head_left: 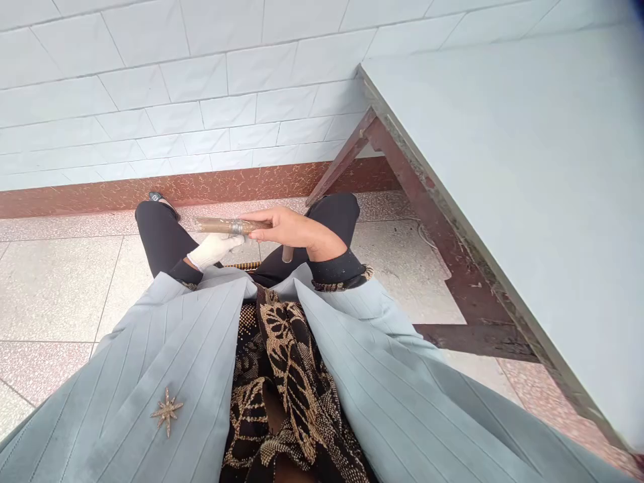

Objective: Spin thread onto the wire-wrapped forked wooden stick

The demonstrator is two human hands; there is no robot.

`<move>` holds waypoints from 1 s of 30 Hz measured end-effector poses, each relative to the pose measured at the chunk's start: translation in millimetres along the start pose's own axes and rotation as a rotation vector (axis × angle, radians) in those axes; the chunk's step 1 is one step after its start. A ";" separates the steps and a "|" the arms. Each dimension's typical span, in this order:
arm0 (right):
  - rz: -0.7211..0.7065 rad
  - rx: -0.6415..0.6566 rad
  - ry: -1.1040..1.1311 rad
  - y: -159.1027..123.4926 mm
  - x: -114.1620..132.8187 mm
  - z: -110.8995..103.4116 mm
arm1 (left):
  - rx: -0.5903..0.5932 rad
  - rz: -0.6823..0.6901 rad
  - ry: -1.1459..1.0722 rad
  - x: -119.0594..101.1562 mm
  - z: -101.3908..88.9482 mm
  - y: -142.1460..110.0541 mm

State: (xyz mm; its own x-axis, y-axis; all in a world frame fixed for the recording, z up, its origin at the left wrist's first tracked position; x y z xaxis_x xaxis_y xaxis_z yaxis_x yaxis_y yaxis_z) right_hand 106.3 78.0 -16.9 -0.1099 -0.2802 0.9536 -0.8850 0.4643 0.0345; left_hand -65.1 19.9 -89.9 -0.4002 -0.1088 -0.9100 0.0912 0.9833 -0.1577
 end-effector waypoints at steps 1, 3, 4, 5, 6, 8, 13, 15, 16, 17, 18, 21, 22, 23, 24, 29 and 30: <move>0.023 0.028 0.046 -0.4 -6.1 1.8 | -0.016 -0.006 0.014 3.1 2.0 -1.3; 0.054 0.094 0.145 -3.0 -16.0 3.3 | -0.048 0.005 0.065 6.2 -0.1 -3.1; 0.065 0.124 0.195 -4.8 -19.2 3.3 | -0.063 0.018 0.095 6.3 -3.0 -3.6; 0.074 0.147 0.238 -6.6 -21.1 3.0 | -0.073 0.037 0.127 5.6 -6.0 -4.1; 0.079 0.165 0.271 -8.4 -21.5 2.7 | -0.074 0.056 0.159 4.2 -8.6 -4.6; 0.077 0.172 0.301 -11.1 -18.8 1.9 | -0.049 0.081 0.236 0.9 -11.0 -5.7; 0.071 -0.069 0.224 -13.2 -12.7 -10.1 | 0.125 0.097 0.501 -7.5 -2.8 -11.2; 0.082 -0.252 0.059 -14.6 -14.1 -21.9 | 0.184 0.135 0.631 -13.4 2.3 -15.3; 0.087 -0.338 -0.073 -15.8 -14.1 -28.1 | 0.218 0.160 0.708 -17.1 5.1 -18.1; 0.096 -0.407 -0.227 -17.4 -13.6 -33.5 | 0.248 0.195 0.791 -21.8 7.5 -21.4; 0.114 -0.456 -0.387 -19.0 -12.8 -37.4 | 0.269 0.239 0.873 -27.8 9.0 -25.3; 0.231 -0.399 -0.738 -22.4 -12.8 -38.1 | 0.208 0.394 1.043 -52.4 3.0 -36.7; 0.269 -0.315 -0.783 -23.2 -13.5 -34.6 | 0.141 0.422 1.061 -61.2 -3.6 -39.2; 0.288 -0.205 -0.788 -23.9 -13.8 -29.2 | 0.068 0.437 1.056 -69.3 -11.5 -40.6; 0.285 -0.080 -0.762 -24.9 -13.0 -22.3 | 0.003 0.448 1.035 -76.3 -19.8 -40.8; 0.060 0.346 -0.474 -32.9 11.2 8.0 | -0.159 0.410 0.785 -88.1 -48.0 -23.0; 0.021 0.343 -0.426 -33.9 17.5 9.8 | -0.181 0.377 0.721 -85.8 -50.4 -17.1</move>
State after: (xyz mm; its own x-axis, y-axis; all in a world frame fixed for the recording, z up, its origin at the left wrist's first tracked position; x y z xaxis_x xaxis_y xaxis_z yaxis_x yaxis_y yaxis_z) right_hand 129.9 49.0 -4.3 -0.2392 -0.6227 0.7450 -0.9697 0.1925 -0.1504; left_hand -78.2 19.8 10.2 -0.8633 0.2925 -0.4112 0.2130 0.9500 0.2285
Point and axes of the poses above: each hand's wrist, its own y-axis towards the middle knuckle, its own z-axis out of the palm, x = y × z, the point moved 5 cm from there along y, towards the middle knuckle, and after that the axes turned 4 degrees about y, right-handed, at the moved point
